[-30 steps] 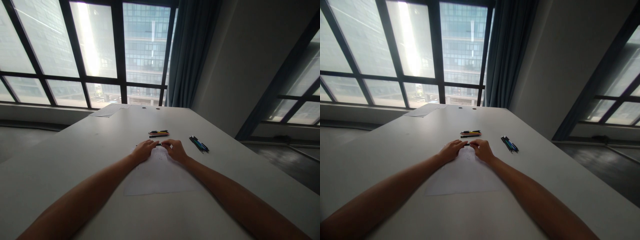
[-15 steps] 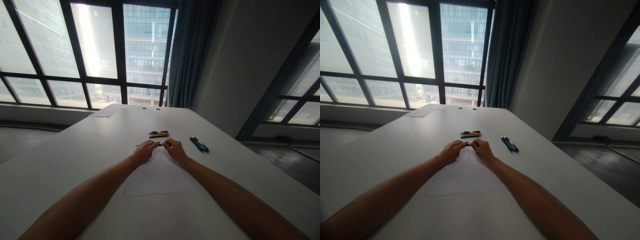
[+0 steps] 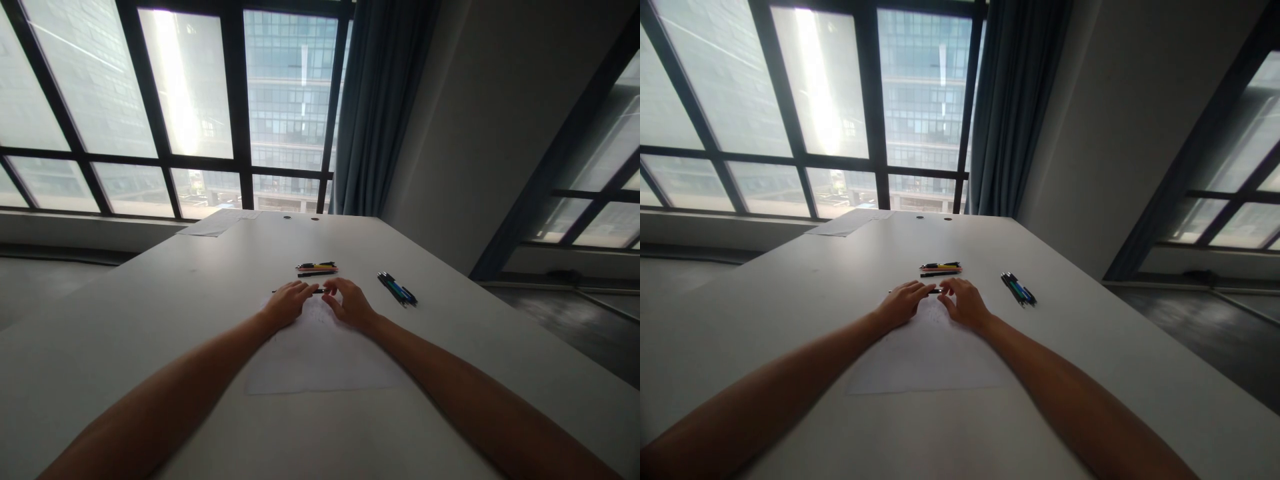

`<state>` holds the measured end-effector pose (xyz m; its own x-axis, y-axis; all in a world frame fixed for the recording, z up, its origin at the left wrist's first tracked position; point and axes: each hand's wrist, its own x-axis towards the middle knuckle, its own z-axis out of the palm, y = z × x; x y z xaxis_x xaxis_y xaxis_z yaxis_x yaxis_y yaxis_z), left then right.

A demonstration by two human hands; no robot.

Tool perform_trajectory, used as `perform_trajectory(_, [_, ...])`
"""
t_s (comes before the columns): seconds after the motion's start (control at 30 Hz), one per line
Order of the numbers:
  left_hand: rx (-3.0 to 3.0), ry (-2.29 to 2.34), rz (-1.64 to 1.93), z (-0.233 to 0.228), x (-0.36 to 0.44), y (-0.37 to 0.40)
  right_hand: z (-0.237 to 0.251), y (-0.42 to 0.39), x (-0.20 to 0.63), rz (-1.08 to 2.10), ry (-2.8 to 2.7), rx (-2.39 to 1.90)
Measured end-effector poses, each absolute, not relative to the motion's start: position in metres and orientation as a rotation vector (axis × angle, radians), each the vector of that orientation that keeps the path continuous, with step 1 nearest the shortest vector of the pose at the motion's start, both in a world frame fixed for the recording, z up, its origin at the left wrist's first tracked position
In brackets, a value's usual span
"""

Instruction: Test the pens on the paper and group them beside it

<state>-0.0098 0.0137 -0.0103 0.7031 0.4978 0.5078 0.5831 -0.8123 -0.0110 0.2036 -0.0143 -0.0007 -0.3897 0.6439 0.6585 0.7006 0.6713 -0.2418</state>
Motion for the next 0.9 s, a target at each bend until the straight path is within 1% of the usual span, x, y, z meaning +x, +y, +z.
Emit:
perform_trajectory(0.5, [-2.742,-0.905,-0.763,-0.01,-0.009,0.014,0.0,-0.013,0.205,-0.223,-2.215,-0.995])
perform_trajectory(0.73, [-2.731,-0.877,-0.775,-0.01,-0.008,0.013,0.004,-0.012,0.201,-0.388,-2.246,-1.065])
perform_trajectory(0.8, [-2.72,-0.835,-0.822,-0.01,-0.008,0.014,0.003,-0.012,0.198,-0.341,-2.195,-1.135])
perform_trajectory(0.9, [-2.678,-0.795,-0.847,-0.008,-0.007,0.013,-0.001,-0.011,0.195,-0.189,-2.102,-1.241])
